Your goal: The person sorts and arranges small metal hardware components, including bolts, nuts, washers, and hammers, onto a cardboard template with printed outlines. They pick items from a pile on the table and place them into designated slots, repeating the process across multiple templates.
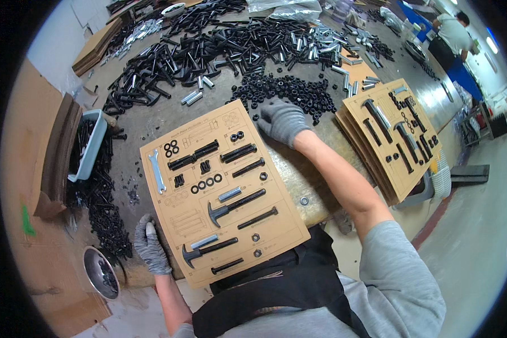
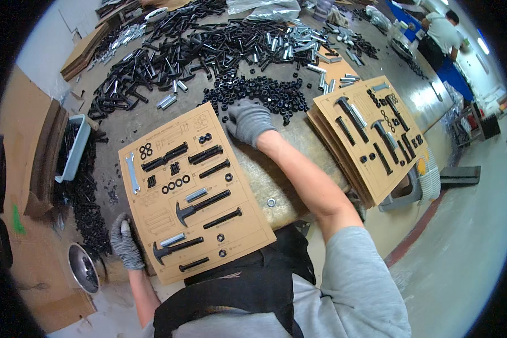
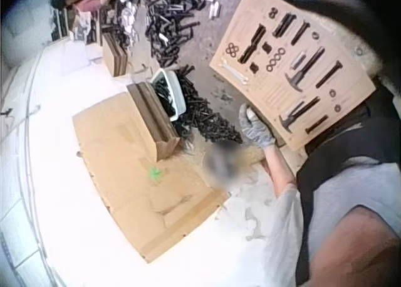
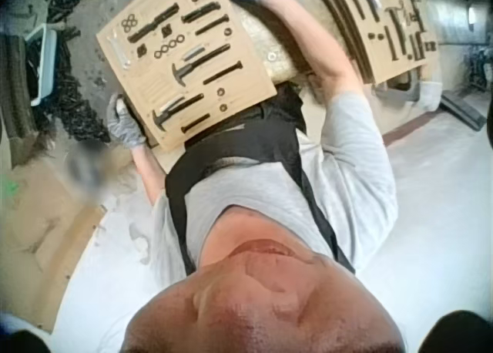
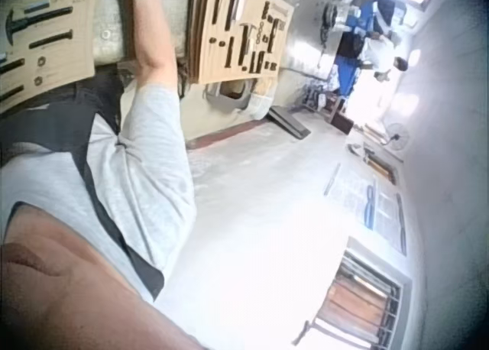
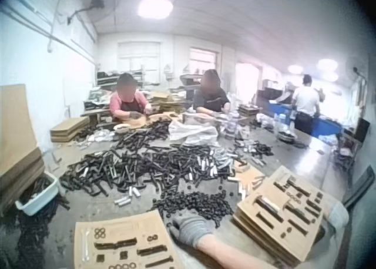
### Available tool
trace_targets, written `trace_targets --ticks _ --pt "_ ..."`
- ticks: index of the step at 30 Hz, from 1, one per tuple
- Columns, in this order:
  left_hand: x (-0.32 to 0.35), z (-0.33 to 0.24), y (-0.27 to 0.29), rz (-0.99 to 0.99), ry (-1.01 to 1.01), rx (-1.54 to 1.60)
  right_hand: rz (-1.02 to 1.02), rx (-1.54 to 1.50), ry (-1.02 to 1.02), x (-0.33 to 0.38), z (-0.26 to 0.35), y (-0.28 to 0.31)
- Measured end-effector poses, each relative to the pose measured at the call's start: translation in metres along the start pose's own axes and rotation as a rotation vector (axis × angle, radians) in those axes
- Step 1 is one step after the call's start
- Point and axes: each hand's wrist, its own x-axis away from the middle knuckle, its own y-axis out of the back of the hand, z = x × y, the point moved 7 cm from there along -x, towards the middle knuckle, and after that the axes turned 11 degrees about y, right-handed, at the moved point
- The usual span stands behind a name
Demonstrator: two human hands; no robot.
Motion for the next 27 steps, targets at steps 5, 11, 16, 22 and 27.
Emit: trace_targets --ticks 5,11,16,22,27 --pt "0.014 -0.109 -0.048 0.065 -0.258 -0.226 -0.091 -0.069 0.054 0.080 -0.019 0.012" --pt "0.073 -0.183 -0.232 0.833 -0.435 -0.357 -0.172 -0.289 -0.158 0.139 -0.048 0.050" --pt "0.098 -0.173 -0.343 0.850 -0.702 -0.831 -0.019 -0.357 -0.228 0.149 -0.044 0.044" --pt "0.099 -0.137 -0.408 0.997 -0.602 -1.143 -0.046 -0.146 -0.262 0.140 -0.034 0.029" --pt "0.095 -0.136 -0.413 0.915 -0.624 -1.065 -0.058 -0.180 -0.242 0.138 -0.043 0.024"
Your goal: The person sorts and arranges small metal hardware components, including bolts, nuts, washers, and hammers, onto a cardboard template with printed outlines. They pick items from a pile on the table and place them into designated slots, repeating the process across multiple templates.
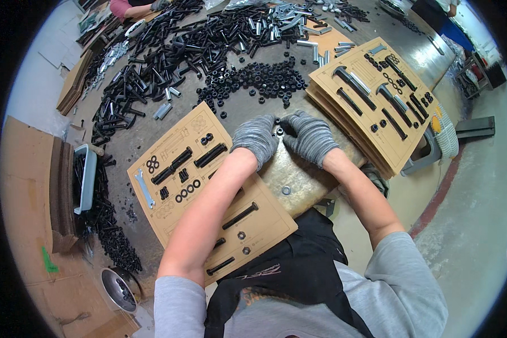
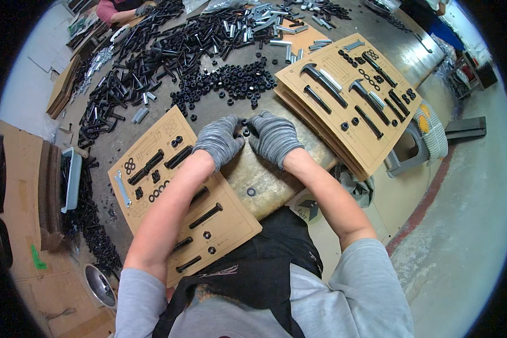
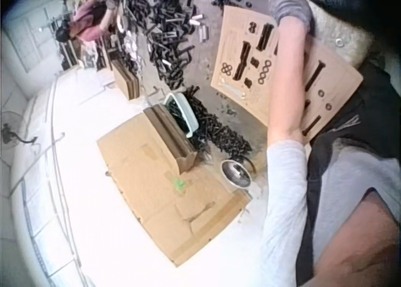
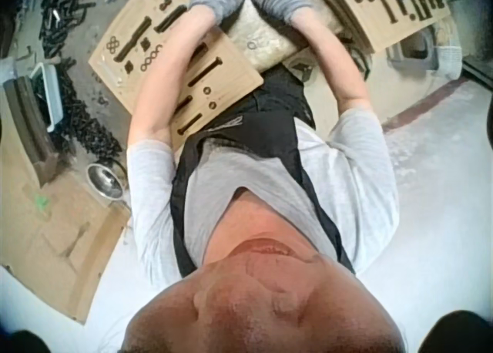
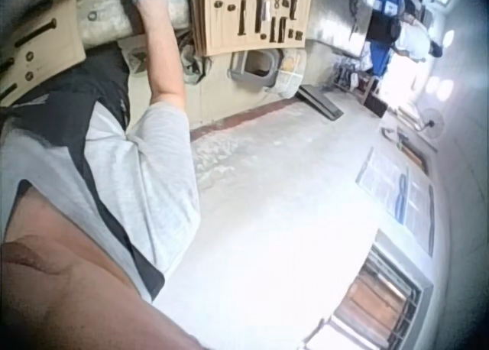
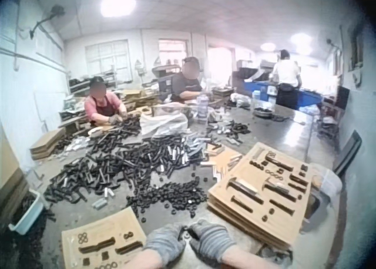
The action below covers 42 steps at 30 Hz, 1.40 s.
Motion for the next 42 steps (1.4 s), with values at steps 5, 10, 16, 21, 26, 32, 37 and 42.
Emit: trace_targets --ticks 5,10,16,21,26,32,37,42 --pt "-0.010 -0.005 0.006 0.054 -0.005 0.041 0.033 0.049 0.060 -0.012 0.010 -0.003" --pt "-0.018 -0.016 0.000 0.028 -0.011 -0.094 0.053 0.045 0.064 -0.009 0.006 -0.008" --pt "-0.012 -0.018 -0.006 -0.142 -0.100 -0.088 0.042 -0.023 0.085 -0.003 0.022 0.004" --pt "-0.023 -0.024 -0.015 -0.058 -0.082 -0.139 0.150 -0.147 -0.047 -0.005 0.002 -0.004" --pt "-0.018 -0.007 -0.003 -0.080 -0.097 -0.010 0.157 -0.230 -0.020 -0.016 0.011 -0.003" --pt "0.015 0.097 0.099 -0.277 0.075 0.134 -0.004 -0.378 0.045 -0.056 0.046 0.021" --pt "0.002 0.173 0.094 -0.078 0.295 0.012 0.060 -0.339 0.188 -0.122 0.093 -0.025" --pt "-0.016 0.180 0.076 -0.136 0.406 -0.075 0.063 -0.049 0.156 -0.164 0.126 -0.055"
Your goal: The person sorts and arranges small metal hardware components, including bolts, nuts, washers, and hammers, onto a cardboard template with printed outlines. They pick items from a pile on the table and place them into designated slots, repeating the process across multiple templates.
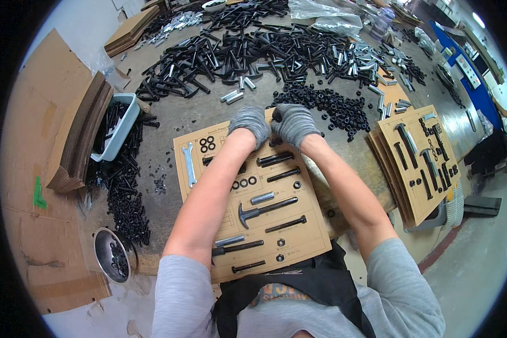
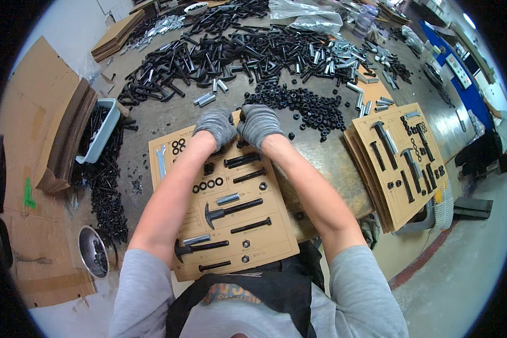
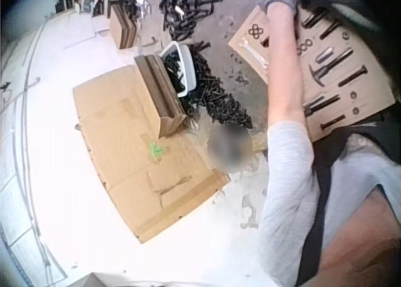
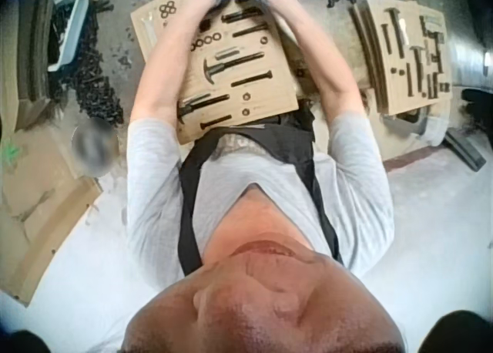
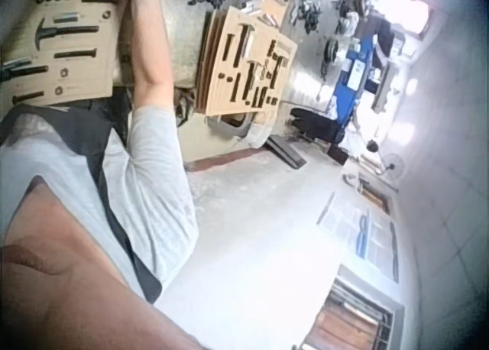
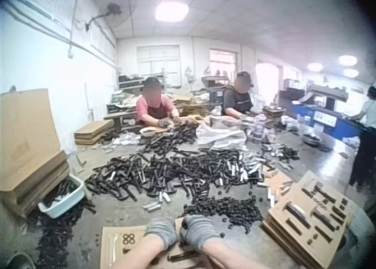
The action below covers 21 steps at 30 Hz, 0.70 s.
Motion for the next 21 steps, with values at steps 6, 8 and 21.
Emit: trace_targets --ticks 6,8,21 --pt "-0.001 0.013 0.001 0.076 -0.218 0.128 0.117 -0.075 0.038 -0.005 -0.014 -0.014" --pt "-0.001 0.017 0.000 0.138 -0.274 0.161 0.136 -0.106 0.091 -0.003 -0.017 -0.014" --pt "0.004 0.024 -0.002 0.152 -0.254 0.314 0.172 -0.136 0.132 0.001 -0.015 -0.007"
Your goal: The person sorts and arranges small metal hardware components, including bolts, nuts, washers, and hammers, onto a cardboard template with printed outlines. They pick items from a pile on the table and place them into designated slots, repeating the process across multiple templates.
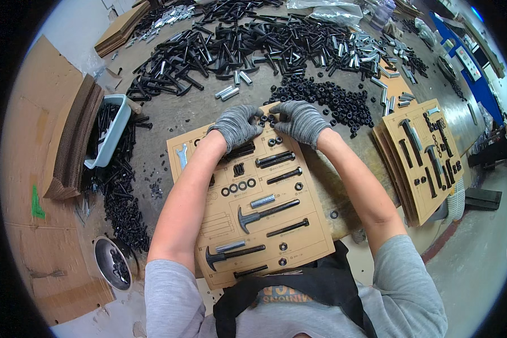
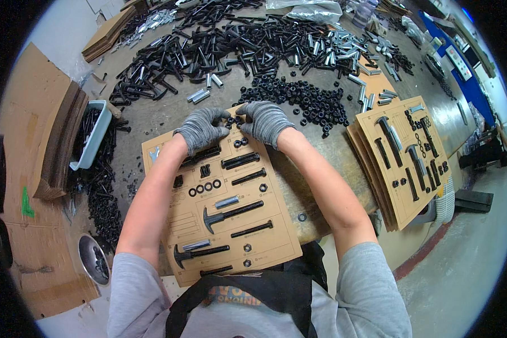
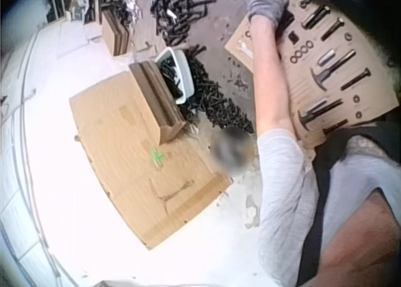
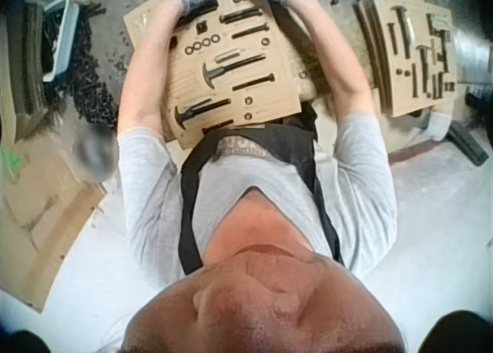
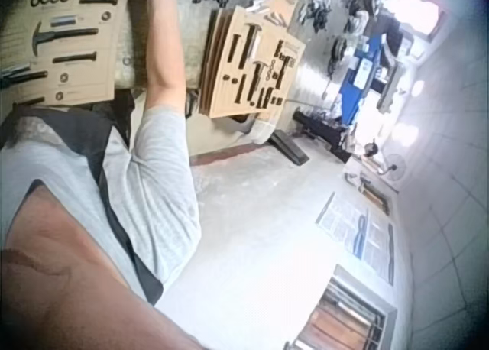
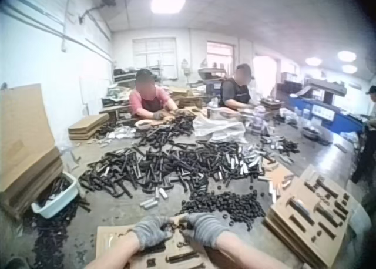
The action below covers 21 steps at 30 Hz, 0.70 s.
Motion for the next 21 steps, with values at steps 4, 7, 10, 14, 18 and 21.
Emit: trace_targets --ticks 4,7,10,14,18,21 --pt "-0.001 -0.008 0.001 0.001 -0.003 -0.035 0.015 -0.007 0.019 -0.002 -0.005 0.000" --pt "-0.001 -0.009 0.001 -0.066 -0.024 -0.055 -0.021 -0.042 0.034 -0.001 -0.009 -0.001" --pt "0.004 -0.004 0.003 -0.039 -0.004 0.029 -0.067 -0.067 0.044 0.001 -0.007 0.001" --pt "0.006 -0.009 0.005 -0.016 -0.040 0.037 -0.032 0.053 0.039 0.002 0.000 0.004" --pt "0.000 -0.005 -0.001 -0.053 0.001 -0.008 -0.020 0.045 0.022 0.002 0.000 0.002" --pt "0.003 -0.009 0.000 -0.068 0.032 -0.047 -0.026 0.044 0.040 0.002 0.001 0.005"
